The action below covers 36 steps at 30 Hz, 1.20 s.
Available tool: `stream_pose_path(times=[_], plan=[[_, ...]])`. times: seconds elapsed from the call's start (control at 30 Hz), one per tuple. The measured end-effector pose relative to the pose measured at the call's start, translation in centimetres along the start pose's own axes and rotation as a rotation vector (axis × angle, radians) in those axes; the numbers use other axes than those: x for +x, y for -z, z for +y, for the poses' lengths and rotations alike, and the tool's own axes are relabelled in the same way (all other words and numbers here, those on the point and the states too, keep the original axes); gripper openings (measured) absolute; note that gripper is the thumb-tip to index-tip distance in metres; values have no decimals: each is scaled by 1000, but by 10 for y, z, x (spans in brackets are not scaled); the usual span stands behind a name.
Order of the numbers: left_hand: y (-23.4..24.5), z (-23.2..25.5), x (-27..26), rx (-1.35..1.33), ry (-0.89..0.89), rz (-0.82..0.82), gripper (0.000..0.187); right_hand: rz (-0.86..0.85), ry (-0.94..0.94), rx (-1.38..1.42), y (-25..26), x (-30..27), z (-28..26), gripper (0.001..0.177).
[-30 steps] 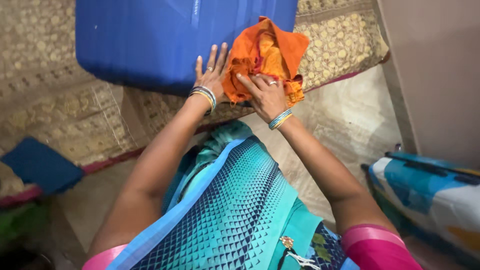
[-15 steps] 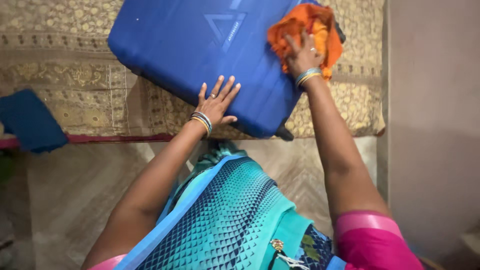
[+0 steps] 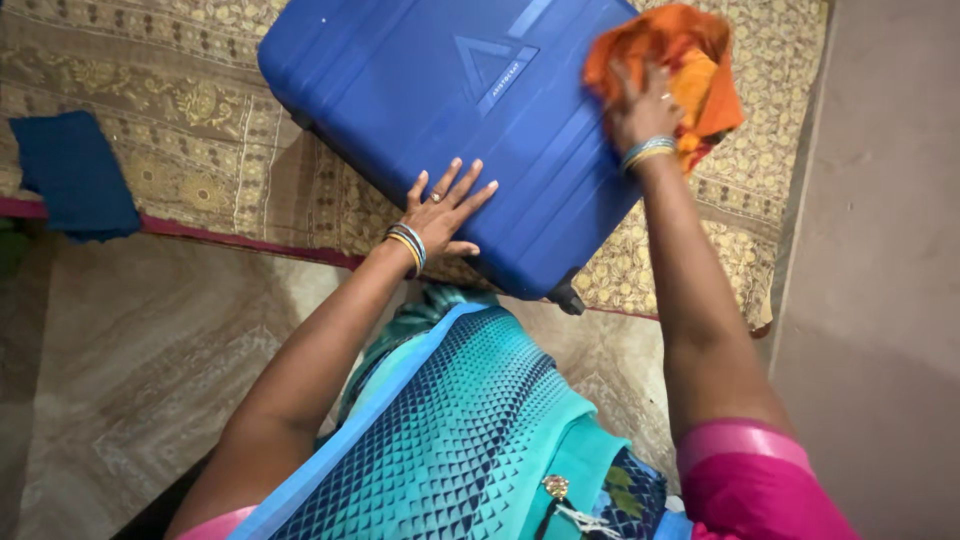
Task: The person wipes a blue suitcase with a cloth, cleaning the exterior surfaces and wheels.
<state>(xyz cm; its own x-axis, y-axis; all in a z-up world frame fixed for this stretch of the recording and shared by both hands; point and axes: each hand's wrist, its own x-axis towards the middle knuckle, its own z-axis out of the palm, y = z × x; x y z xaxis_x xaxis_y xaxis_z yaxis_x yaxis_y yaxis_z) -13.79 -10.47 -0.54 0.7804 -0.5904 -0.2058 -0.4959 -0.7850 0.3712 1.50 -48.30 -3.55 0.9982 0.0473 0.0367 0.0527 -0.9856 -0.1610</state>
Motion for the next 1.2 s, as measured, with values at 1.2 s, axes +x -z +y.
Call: stream_pose_path(times=[1.2], plan=[[-4, -86, -50, -38, 93, 190, 101, -57, -133, -45, -33, 100, -106, 78]])
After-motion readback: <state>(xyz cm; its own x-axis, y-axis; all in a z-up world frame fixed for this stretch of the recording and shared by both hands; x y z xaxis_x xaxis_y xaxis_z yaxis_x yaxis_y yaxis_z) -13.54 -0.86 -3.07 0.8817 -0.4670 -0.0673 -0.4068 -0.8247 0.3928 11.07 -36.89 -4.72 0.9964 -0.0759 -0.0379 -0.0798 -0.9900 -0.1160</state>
